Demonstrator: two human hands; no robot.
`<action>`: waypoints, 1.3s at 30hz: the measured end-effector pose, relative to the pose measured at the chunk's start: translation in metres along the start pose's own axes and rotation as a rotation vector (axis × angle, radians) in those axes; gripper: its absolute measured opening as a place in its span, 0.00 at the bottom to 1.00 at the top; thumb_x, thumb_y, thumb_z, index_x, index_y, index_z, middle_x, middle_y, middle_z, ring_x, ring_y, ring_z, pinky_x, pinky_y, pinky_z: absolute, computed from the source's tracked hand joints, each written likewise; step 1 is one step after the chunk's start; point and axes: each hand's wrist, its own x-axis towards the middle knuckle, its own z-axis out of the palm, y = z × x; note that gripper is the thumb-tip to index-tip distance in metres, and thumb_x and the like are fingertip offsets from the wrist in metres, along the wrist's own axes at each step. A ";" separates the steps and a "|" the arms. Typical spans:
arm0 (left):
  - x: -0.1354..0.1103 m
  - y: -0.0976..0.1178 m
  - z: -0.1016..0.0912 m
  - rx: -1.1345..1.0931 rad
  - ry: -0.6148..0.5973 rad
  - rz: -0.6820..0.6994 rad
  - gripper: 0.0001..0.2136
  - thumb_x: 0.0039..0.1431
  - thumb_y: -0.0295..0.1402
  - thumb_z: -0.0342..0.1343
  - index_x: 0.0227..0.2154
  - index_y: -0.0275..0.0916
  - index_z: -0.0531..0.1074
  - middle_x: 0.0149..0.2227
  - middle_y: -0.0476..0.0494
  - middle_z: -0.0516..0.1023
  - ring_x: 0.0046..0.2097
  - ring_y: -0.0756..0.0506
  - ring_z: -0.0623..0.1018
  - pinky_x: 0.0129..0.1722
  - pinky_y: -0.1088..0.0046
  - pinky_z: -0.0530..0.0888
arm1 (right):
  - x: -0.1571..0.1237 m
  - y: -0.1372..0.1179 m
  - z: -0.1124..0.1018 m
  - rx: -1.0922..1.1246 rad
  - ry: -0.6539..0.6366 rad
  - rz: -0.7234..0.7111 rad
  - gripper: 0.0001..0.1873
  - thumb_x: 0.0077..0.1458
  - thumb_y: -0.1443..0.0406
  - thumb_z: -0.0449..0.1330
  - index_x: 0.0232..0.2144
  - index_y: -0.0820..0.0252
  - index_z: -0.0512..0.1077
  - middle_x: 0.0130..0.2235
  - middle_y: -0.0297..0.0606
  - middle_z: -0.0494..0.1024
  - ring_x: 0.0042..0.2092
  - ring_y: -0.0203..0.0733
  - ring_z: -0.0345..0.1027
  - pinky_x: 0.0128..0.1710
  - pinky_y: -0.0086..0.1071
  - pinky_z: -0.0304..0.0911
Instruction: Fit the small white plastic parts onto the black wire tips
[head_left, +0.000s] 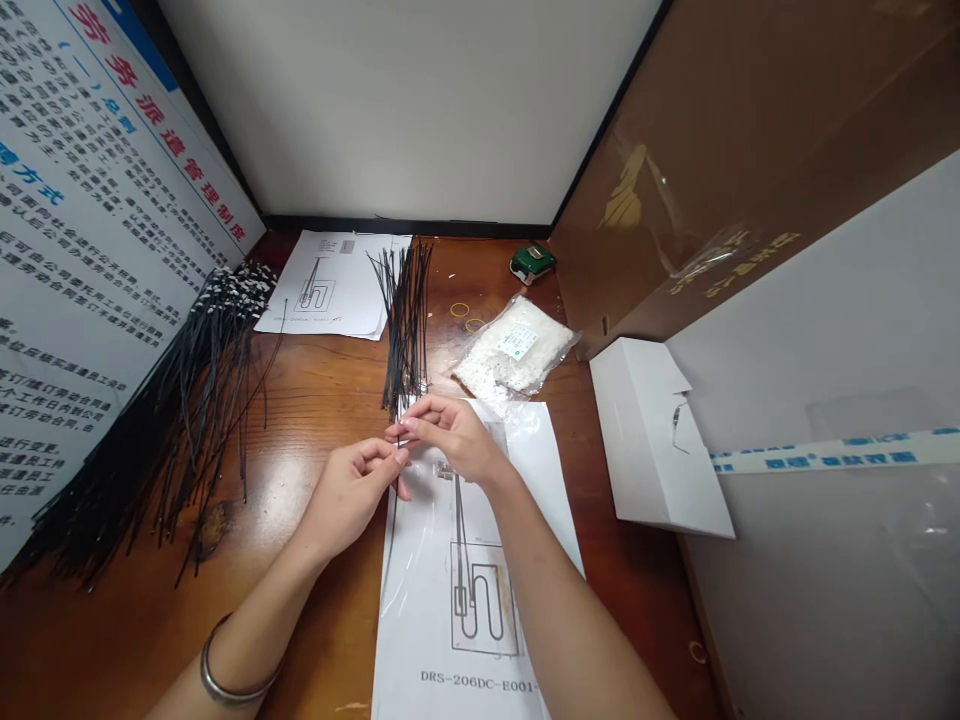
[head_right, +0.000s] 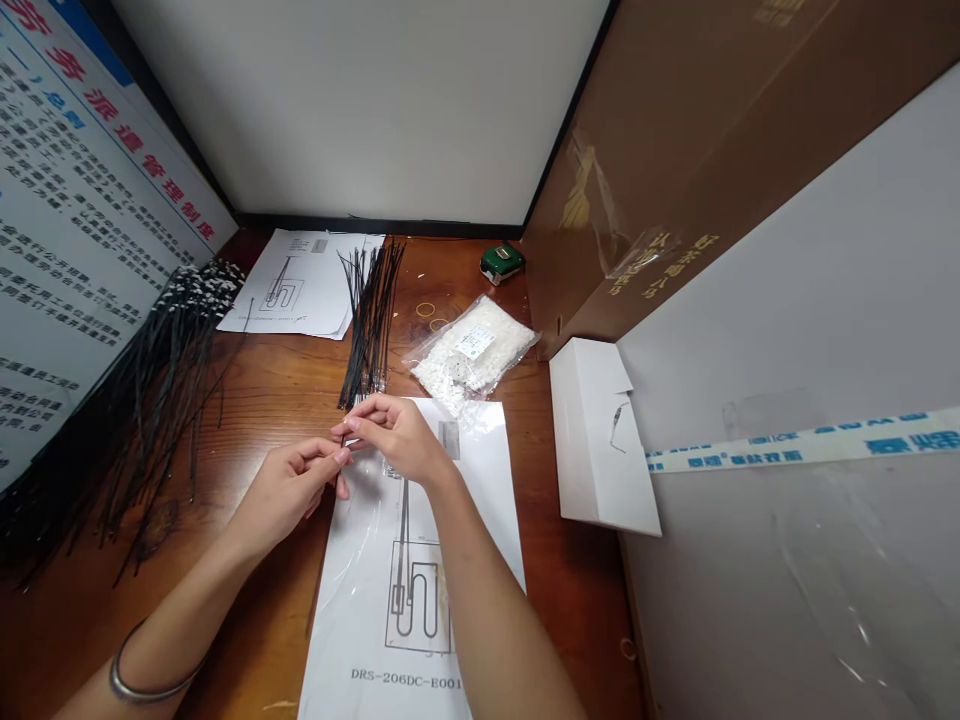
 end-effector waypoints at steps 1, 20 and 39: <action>-0.002 0.000 -0.001 0.007 -0.012 -0.003 0.16 0.56 0.46 0.54 0.26 0.36 0.70 0.19 0.49 0.74 0.16 0.55 0.58 0.16 0.78 0.53 | 0.000 -0.001 0.000 0.005 0.001 0.001 0.12 0.49 0.58 0.66 0.29 0.61 0.73 0.32 0.39 0.82 0.35 0.39 0.77 0.37 0.35 0.74; 0.025 0.007 -0.013 0.161 0.163 0.155 0.15 0.58 0.44 0.52 0.32 0.38 0.76 0.31 0.44 0.79 0.30 0.48 0.75 0.29 0.75 0.68 | 0.003 -0.001 -0.003 -0.031 0.288 -0.189 0.11 0.49 0.58 0.65 0.30 0.59 0.73 0.36 0.39 0.82 0.41 0.41 0.75 0.43 0.39 0.71; 0.084 0.001 0.033 -0.470 0.171 0.304 0.11 0.50 0.40 0.62 0.28 0.37 0.70 0.23 0.49 0.74 0.24 0.53 0.70 0.21 0.79 0.64 | 0.005 -0.001 -0.014 -0.095 0.597 -0.236 0.10 0.47 0.59 0.65 0.28 0.60 0.74 0.25 0.33 0.77 0.25 0.38 0.73 0.21 0.27 0.64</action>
